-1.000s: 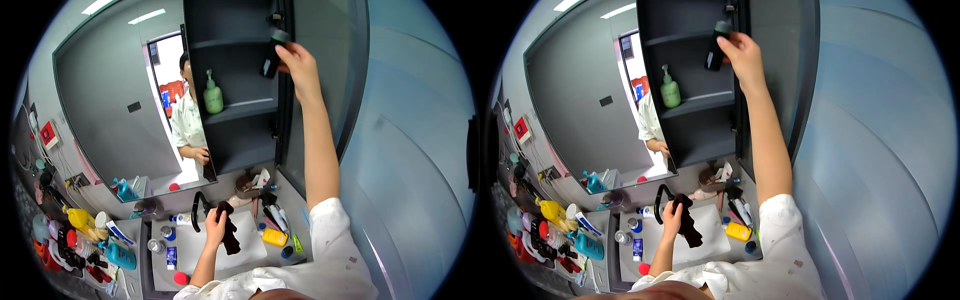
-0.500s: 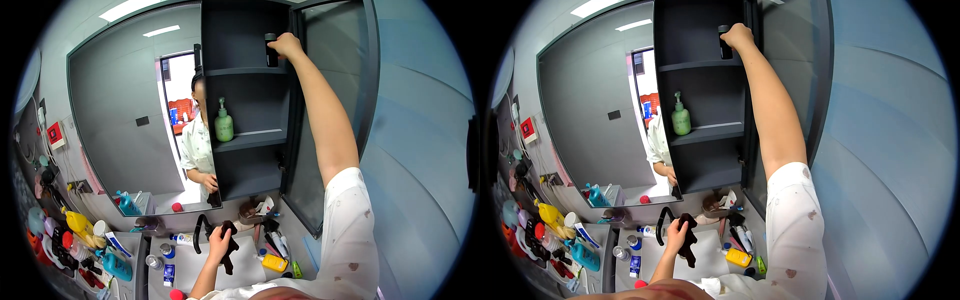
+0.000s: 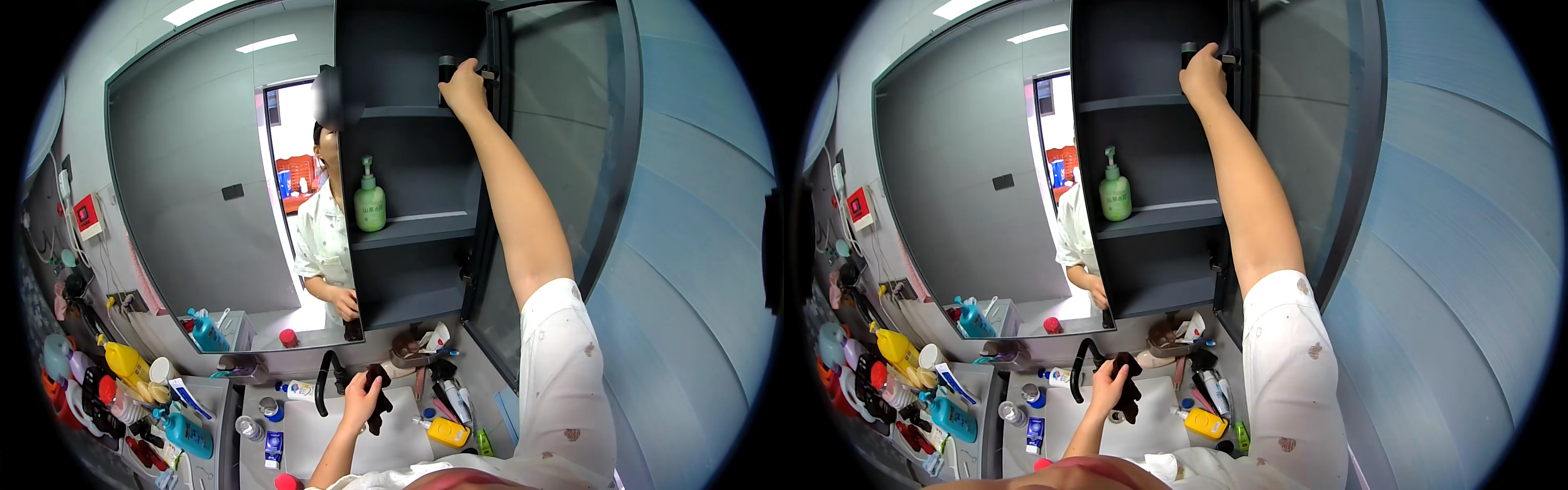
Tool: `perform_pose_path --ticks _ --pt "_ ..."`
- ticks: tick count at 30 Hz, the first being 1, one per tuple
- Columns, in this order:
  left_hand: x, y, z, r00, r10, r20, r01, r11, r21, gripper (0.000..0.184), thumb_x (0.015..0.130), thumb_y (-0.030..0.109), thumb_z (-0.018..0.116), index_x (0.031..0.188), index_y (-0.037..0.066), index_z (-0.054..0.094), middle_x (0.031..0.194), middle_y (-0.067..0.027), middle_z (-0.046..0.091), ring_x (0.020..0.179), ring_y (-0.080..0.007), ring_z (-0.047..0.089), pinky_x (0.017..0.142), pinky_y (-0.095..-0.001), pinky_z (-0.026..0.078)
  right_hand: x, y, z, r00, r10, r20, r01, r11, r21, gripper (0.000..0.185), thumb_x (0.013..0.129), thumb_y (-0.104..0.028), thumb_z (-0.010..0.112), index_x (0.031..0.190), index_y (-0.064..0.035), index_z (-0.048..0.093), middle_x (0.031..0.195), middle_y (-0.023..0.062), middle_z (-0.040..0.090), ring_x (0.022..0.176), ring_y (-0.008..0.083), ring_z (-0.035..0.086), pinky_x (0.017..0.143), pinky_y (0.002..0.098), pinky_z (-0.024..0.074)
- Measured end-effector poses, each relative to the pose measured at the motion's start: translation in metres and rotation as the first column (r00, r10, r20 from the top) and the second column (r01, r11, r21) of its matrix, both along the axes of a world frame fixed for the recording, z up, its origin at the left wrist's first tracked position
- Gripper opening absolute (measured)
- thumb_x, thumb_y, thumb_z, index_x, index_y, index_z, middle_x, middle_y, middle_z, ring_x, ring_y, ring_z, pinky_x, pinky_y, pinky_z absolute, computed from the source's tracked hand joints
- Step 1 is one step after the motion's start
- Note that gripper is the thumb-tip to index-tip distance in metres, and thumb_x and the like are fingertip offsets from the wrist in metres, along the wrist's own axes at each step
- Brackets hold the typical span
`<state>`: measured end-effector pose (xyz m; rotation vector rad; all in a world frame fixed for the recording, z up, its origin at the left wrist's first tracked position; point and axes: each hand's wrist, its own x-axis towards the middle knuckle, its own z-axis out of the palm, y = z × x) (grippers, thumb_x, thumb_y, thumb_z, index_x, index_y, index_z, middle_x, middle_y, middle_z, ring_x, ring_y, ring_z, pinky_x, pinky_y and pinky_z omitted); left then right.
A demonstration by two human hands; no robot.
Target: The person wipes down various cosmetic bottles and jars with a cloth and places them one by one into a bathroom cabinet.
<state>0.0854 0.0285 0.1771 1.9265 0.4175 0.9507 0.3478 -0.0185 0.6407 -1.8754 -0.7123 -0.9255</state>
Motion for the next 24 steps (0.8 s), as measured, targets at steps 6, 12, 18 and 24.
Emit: perform_pose_path --ticks 6,12,18,24 --pt "0.001 -0.002 -0.002 1.0 -0.018 -0.015 0.018 1.0 0.009 0.02 0.079 0.017 0.057 0.085 -0.002 0.057 0.072 -0.0119 0.053 0.067 -0.0248 0.051 0.063 -0.031 0.041 0.007 0.001 -0.004 0.986 -0.1 0.134 0.112 0.99 -0.084 0.037 0.077 -0.012 0.058 0.102 0.0064 0.038 0.087 0.0272 0.057 0.085 0.0362 0.058 0.072 0.0406 0.0499" --pt "0.005 0.004 -0.015 0.999 -0.034 -0.001 0.034 0.999 0.011 0.021 0.078 0.017 0.058 0.089 -0.002 0.057 0.073 -0.0091 0.054 0.067 -0.0187 0.052 0.063 -0.0285 0.041 0.013 0.003 -0.008 0.974 -0.138 0.181 0.159 0.982 -0.105 0.033 0.078 -0.013 0.058 0.099 0.0081 0.045 0.087 0.0263 0.058 0.085 0.0357 0.058 0.072 0.0396 0.0505" --pt "0.004 0.0 -0.013 0.999 -0.005 0.034 0.005 1.0 0.016 0.017 0.077 0.015 0.057 0.079 -0.002 0.055 0.066 -0.0116 0.05 0.06 -0.0229 0.048 0.057 -0.031 0.039 0.01 -0.004 -0.011 0.981 -0.116 0.156 0.14 0.978 -0.151 0.028 0.081 -0.007 0.05 0.103 0.0091 0.043 0.092 0.0257 0.057 0.087 0.0347 0.059 0.069 0.037 0.0531" --pt "0.004 -0.002 -0.012 0.999 -0.02 0.046 0.021 1.0 -0.01 0.016 0.078 0.015 0.057 0.08 -0.001 0.055 0.066 -0.0106 0.05 0.06 -0.0223 0.048 0.057 -0.0306 0.039 0.008 -0.006 -0.011 0.983 -0.085 0.166 0.106 0.987 -0.122 0.036 0.08 -0.014 0.055 0.104 0.0076 0.04 0.093 0.0268 0.056 0.089 0.0364 0.057 0.071 0.0399 0.0523"
